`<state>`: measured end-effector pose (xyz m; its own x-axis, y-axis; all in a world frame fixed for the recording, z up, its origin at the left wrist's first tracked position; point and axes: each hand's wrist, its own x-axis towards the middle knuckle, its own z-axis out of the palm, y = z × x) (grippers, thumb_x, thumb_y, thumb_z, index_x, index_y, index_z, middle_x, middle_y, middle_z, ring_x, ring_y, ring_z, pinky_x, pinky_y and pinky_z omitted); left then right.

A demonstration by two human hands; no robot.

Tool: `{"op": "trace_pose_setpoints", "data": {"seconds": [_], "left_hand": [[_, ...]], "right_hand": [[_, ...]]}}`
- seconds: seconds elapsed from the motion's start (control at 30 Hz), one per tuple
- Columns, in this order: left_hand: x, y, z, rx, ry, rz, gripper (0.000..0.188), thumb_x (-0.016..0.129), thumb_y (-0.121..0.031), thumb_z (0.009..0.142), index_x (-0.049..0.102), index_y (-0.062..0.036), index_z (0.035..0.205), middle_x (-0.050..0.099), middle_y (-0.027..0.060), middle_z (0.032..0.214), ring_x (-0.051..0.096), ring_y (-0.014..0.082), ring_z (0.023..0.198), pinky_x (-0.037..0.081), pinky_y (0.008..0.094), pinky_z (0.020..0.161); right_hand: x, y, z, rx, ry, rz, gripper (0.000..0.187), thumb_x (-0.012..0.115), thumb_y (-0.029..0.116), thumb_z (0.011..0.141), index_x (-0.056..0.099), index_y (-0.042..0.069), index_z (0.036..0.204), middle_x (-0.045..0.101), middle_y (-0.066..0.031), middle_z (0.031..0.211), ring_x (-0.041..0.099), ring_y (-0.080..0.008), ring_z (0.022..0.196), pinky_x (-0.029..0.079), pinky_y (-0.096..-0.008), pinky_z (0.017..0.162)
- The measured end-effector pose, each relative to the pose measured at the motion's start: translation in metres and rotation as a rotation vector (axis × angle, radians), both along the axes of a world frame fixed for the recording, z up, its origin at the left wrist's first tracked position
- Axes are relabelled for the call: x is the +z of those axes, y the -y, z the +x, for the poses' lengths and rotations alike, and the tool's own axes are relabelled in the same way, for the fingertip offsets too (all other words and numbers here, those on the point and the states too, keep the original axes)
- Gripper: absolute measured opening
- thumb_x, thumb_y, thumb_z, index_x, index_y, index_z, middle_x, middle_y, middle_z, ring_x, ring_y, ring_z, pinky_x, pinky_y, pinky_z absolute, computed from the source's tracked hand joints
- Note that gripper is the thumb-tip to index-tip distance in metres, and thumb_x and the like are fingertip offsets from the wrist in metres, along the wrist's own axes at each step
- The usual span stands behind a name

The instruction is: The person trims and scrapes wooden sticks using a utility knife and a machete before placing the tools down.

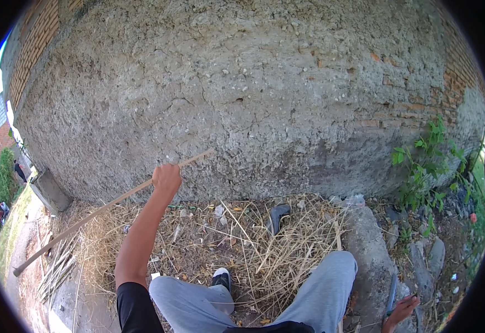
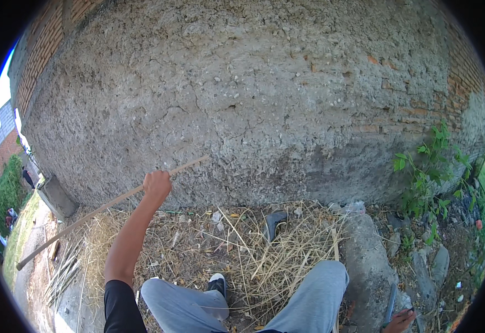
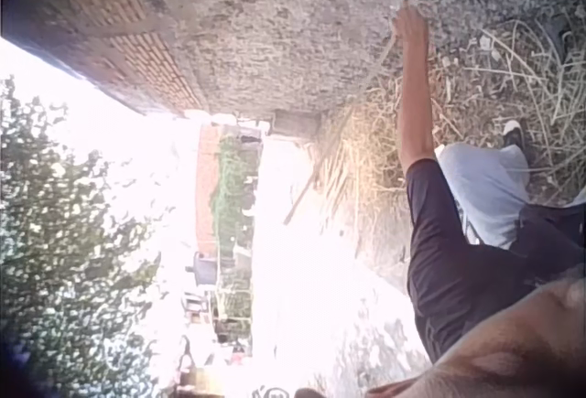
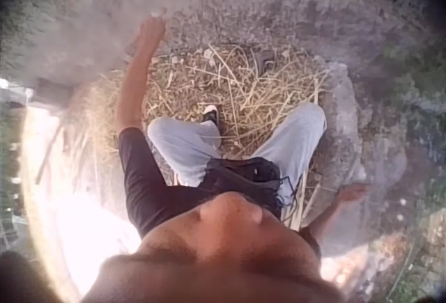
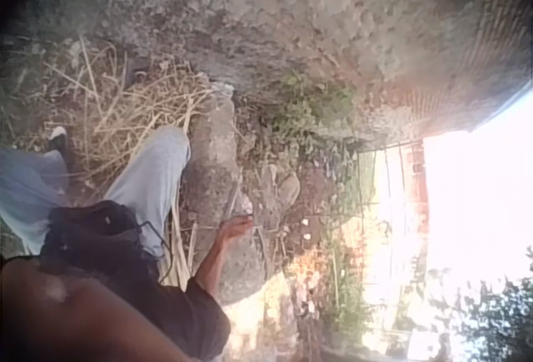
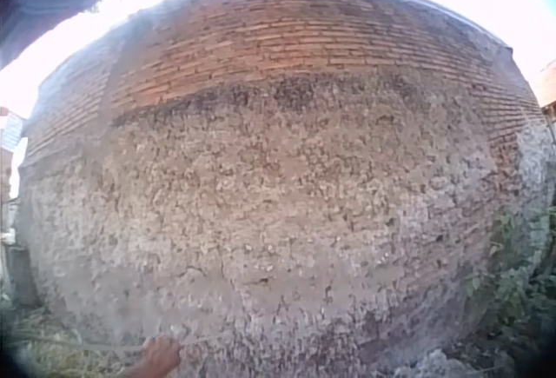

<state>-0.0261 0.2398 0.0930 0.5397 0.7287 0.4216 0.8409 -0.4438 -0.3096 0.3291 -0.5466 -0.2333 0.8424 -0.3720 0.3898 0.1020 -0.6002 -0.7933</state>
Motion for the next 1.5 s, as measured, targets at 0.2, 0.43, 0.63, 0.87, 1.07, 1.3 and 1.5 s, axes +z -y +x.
{"op": "trace_pose_setpoints", "data": {"seconds": [0.2,0.43,0.63,0.87,1.07,1.3,1.5], "left_hand": [[-0.011,0.035,-0.029,-0.054,0.257,0.017,0.022,0.056,-0.020,0.091,0.072,-0.0041,0.091,0.071,0.0173,0.083,0.070,0.0354,0.080,0.054,0.0470,0.071],[-0.030,0.124,-0.091,-0.074,0.640,-0.729,0.030,0.054,-0.021,0.098,0.073,0.0009,0.091,0.058,0.0095,0.062,0.052,0.0188,0.053,0.042,0.0378,0.052],[-0.052,0.198,-0.101,0.161,1.097,-1.517,0.032,0.047,-0.025,0.105,0.066,0.0009,0.108,0.046,-0.0020,0.064,0.035,0.0062,0.049,0.027,0.0243,0.042],[-0.085,0.217,-0.061,0.074,1.208,-1.832,0.032,0.046,-0.026,0.105,0.060,0.0010,0.114,0.044,-0.0028,0.065,0.033,0.0051,0.049,0.026,0.0219,0.041],[-0.129,0.209,0.004,-0.015,1.241,-2.016,0.033,0.044,-0.028,0.106,0.060,0.0005,0.115,0.043,-0.0035,0.067,0.031,0.0044,0.049,0.024,0.0221,0.041],[-0.155,0.215,0.030,-0.109,1.185,-2.043,0.035,0.044,-0.029,0.106,0.057,0.0007,0.120,0.044,-0.0032,0.066,0.033,0.0036,0.048,0.027,0.0211,0.042],[-0.158,0.228,0.037,-0.084,1.155,-2.044,0.034,0.044,-0.031,0.107,0.059,-0.0014,0.115,0.051,-0.0001,0.070,0.041,0.0054,0.049,0.037,0.0229,0.043]], "right_hand": [[0.073,-0.071,0.006,-0.026,-0.018,0.136,0.037,0.039,0.022,0.108,0.046,-0.001,0.135,0.056,-0.0120,0.090,0.055,-0.0268,0.076,0.044,-0.0400,0.072],[0.125,-0.126,-0.014,0.395,0.159,0.316,0.051,0.036,0.030,0.109,0.027,0.006,0.153,0.052,-0.0017,0.090,0.042,-0.0088,0.060,0.038,-0.0296,0.055],[0.189,-0.216,-0.042,0.667,0.164,0.183,0.033,0.048,0.017,0.104,0.055,0.001,0.131,0.054,-0.0002,0.075,0.045,-0.0053,0.061,0.037,-0.0237,0.054],[0.240,-0.397,-0.115,1.508,-0.150,0.335,0.025,0.049,0.022,0.104,0.062,0.000,0.102,0.059,-0.0013,0.073,0.048,-0.0054,0.057,0.039,-0.0267,0.052],[0.151,-0.481,-0.163,1.545,-0.534,0.230,0.037,0.064,0.040,0.094,0.068,0.005,0.083,0.061,-0.0007,0.064,0.053,-0.0110,0.055,0.042,-0.0311,0.054],[0.126,-0.498,-0.168,1.405,-0.503,0.300,0.038,0.071,0.038,0.089,0.068,0.003,0.075,0.060,-0.0023,0.061,0.053,-0.0086,0.056,0.042,-0.0299,0.054],[0.140,-0.494,-0.161,1.320,-0.575,0.316,0.029,0.071,0.025,0.090,0.071,0.000,0.077,0.064,-0.0024,0.065,0.055,-0.0066,0.058,0.041,-0.0259,0.052]]}}
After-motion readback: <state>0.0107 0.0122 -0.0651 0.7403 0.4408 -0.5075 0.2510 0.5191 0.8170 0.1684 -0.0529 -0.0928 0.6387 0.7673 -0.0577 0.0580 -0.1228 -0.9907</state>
